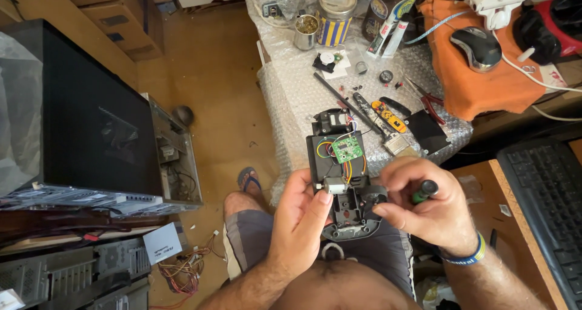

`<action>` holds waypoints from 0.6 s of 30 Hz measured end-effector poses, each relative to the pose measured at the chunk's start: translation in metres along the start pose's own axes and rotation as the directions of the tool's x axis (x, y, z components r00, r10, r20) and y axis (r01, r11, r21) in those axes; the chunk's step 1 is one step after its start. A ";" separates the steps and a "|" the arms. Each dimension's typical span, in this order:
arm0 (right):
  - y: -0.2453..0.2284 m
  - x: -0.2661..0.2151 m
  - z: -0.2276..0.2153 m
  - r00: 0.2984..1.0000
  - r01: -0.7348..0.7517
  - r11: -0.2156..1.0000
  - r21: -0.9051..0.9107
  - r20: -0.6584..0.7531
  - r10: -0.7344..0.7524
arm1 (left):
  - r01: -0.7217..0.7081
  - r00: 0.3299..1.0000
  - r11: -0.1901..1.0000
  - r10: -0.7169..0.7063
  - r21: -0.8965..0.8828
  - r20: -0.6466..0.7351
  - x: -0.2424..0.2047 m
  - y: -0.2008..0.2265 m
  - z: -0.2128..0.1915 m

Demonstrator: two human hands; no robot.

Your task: Disassembling and inspecting a small electronic component, such as a printer carriage, using a screwdriver to remove screws and check internal parts.

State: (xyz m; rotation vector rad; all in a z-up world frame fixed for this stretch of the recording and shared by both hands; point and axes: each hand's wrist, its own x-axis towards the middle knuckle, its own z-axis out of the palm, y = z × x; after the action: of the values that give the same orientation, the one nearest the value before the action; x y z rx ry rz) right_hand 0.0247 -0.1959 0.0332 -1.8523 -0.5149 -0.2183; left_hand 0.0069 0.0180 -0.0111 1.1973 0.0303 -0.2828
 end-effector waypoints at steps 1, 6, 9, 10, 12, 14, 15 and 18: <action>0.002 -0.003 -0.002 1.000 0.001 1.000 0.001 0.002 -0.001 | -0.001 1.000 1.000 0.001 -0.001 -0.002 0.000 0.000 0.000; 0.004 -0.011 -0.005 0.992 -0.118 0.990 -0.080 0.033 0.121 | -0.089 0.996 0.996 0.089 -0.021 -0.005 0.001 -0.002 0.002; 0.002 -0.014 -0.003 0.987 -0.158 0.986 -0.051 -0.008 0.157 | -0.072 0.997 0.997 0.072 -0.030 -0.022 -0.001 -0.001 0.005; 0.001 -0.014 -0.003 0.988 -0.157 0.986 -0.052 -0.006 0.157 | -0.073 0.997 0.997 0.072 -0.032 -0.023 -0.001 0.000 0.006; 0.000 -0.016 -0.002 0.990 -0.144 0.980 -0.141 -0.018 0.142 | -0.147 0.989 0.989 0.147 -0.023 -0.018 -0.002 0.000 0.008; -0.003 -0.018 0.001 0.979 -0.204 0.972 -0.120 -0.053 0.199 | -0.178 0.984 0.983 0.177 -0.047 -0.021 -0.003 -0.001 0.010; -0.005 -0.020 0.003 0.963 -0.265 0.959 -0.097 -0.087 0.257 | -0.206 0.978 0.976 0.205 -0.070 -0.024 -0.003 -0.003 0.012; -0.003 -0.022 0.004 0.947 -0.312 0.950 -0.025 -0.093 0.308 | -0.207 0.978 0.967 0.206 -0.146 -0.018 -0.004 -0.004 0.013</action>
State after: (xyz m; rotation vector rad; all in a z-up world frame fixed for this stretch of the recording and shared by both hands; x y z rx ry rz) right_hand 0.0038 -0.1965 0.0253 -1.9244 -0.1537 -0.0971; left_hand 0.0001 0.0052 -0.0088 1.0445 -0.0706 -0.0939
